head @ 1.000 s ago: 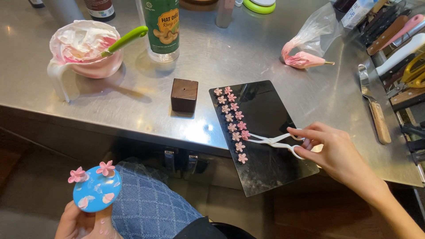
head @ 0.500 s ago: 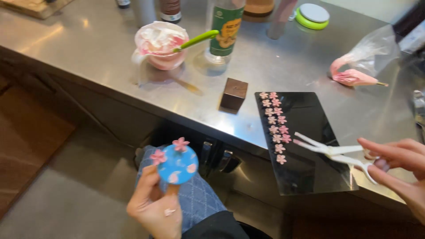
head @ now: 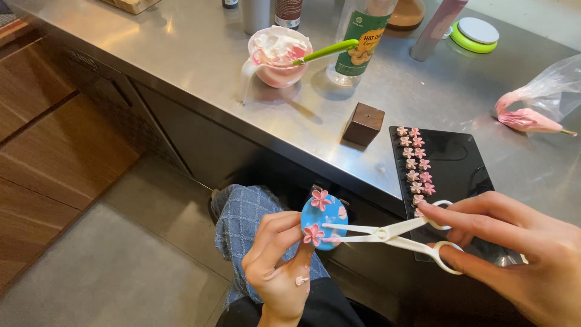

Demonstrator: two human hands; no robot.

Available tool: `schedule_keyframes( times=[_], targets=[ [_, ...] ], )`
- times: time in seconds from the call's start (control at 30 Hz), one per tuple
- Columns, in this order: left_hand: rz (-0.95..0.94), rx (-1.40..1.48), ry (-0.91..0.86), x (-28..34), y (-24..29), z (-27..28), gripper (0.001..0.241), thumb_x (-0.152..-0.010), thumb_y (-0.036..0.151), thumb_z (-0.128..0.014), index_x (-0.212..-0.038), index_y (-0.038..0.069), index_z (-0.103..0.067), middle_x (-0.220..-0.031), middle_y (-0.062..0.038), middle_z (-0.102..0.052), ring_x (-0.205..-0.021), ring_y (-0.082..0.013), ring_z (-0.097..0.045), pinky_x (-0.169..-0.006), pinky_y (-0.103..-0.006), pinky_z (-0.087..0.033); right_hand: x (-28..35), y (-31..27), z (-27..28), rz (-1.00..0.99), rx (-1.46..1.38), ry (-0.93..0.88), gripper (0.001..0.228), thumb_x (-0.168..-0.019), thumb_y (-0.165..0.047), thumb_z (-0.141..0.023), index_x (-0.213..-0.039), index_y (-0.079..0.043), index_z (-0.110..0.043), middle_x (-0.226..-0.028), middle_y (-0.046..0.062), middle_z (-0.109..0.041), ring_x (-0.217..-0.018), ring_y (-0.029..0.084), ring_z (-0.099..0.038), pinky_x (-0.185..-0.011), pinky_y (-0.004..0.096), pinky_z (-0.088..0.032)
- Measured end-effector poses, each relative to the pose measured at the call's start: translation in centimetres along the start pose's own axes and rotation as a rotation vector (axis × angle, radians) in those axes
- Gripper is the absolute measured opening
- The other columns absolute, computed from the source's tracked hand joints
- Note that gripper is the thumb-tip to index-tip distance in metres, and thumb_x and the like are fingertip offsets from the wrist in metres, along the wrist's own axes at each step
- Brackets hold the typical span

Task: Decorating a small blue pastry base with pink frosting flowers using a piping bag and scissors, then mixing more frosting in a bowl

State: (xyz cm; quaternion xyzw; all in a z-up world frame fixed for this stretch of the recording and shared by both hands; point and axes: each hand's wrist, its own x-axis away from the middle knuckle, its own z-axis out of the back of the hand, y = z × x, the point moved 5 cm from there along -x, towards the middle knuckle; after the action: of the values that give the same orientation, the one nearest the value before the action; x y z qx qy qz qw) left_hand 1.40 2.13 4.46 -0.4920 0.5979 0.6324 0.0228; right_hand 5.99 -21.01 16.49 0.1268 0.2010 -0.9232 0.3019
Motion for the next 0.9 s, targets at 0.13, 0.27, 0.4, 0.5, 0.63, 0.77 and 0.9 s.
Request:
schedule_keyframes(
  times=[0.13,0.27,0.4,0.5,0.63,0.77,0.9],
  targets=[
    [-0.030,0.000,-0.024,-0.1,0.2,-0.1,0.009,-0.084,-0.006,-0.075,-0.085,0.001,-0.069,-0.087,-0.011,-0.071,-0.080,-0.0259,-0.065,-0.073,-0.0323,-0.053,-0.2,-0.7,-0.1,0.001,-0.024,-0.027,0.047,-0.074,-0.016,-0.081,-0.120,-0.023,-0.079,-0.097,-0.006,-0.074,-0.058,0.003,-0.066,-0.069,0.019,-0.052],
    [-0.047,0.001,-0.023,-0.4,0.6,-0.3,0.010,-0.085,-0.004,-0.075,-0.082,-0.001,-0.067,-0.086,-0.012,-0.070,-0.078,-0.0260,-0.064,-0.072,-0.0329,-0.052,-0.5,-1.1,-0.1,0.005,0.013,-0.036,0.048,-0.074,-0.018,-0.082,-0.121,-0.025,-0.079,-0.097,-0.007,-0.074,-0.059,0.003,-0.068,-0.069,0.020,-0.051],
    [-0.029,-0.015,-0.056,-0.4,0.5,-0.3,0.009,-0.084,-0.004,-0.076,-0.082,-0.001,-0.068,-0.085,-0.013,-0.070,-0.078,-0.0272,-0.066,-0.072,-0.0347,-0.054,-0.6,-0.9,-0.5,0.028,0.017,-0.025,0.045,-0.075,-0.020,-0.081,-0.120,-0.025,-0.079,-0.094,-0.008,-0.074,-0.061,0.002,-0.067,-0.071,0.019,-0.050],
    [-0.044,-0.014,-0.051,-0.4,0.4,-0.5,0.014,-0.082,-0.012,-0.073,-0.080,-0.001,-0.066,-0.082,-0.012,-0.069,-0.076,-0.0272,-0.064,-0.072,-0.0331,-0.053,-0.6,-0.3,-0.8,-0.006,0.015,-0.036,0.045,-0.075,-0.018,-0.081,-0.119,-0.027,-0.080,-0.092,-0.009,-0.075,-0.061,0.002,-0.067,-0.071,0.019,-0.050],
    [-0.030,-0.014,-0.069,-0.3,0.0,-0.8,0.009,-0.085,-0.006,-0.074,-0.082,0.000,-0.068,-0.084,-0.011,-0.069,-0.077,-0.0265,-0.064,-0.074,-0.0329,-0.052,-0.5,0.8,-1.4,-0.047,-0.033,-0.052,0.043,-0.075,-0.018,-0.082,-0.116,-0.028,-0.082,-0.088,-0.007,-0.074,-0.058,0.005,-0.064,-0.064,0.022,-0.048],
    [-0.027,-0.001,-0.095,0.2,-0.5,-1.5,0.012,-0.083,-0.012,-0.071,-0.081,-0.001,-0.068,-0.083,-0.012,-0.070,-0.075,-0.0257,-0.064,-0.072,-0.0326,-0.053,0.0,2.2,-1.8,-0.136,-0.106,-0.081,0.043,-0.071,-0.015,-0.084,-0.112,-0.027,-0.086,-0.089,-0.007,-0.078,-0.055,0.006,-0.069,-0.061,0.023,-0.051],
    [0.002,-0.015,-0.111,0.3,-1.2,-2.0,0.010,-0.086,-0.006,-0.073,-0.081,0.001,-0.069,-0.083,-0.010,-0.071,-0.076,-0.0242,-0.066,-0.075,-0.0324,-0.055,0.5,3.3,-1.6,-0.125,-0.143,-0.101,0.045,-0.072,-0.014,-0.084,-0.116,-0.024,-0.085,-0.089,-0.006,-0.076,-0.058,0.007,-0.066,-0.063,0.024,-0.051]
  ],
)
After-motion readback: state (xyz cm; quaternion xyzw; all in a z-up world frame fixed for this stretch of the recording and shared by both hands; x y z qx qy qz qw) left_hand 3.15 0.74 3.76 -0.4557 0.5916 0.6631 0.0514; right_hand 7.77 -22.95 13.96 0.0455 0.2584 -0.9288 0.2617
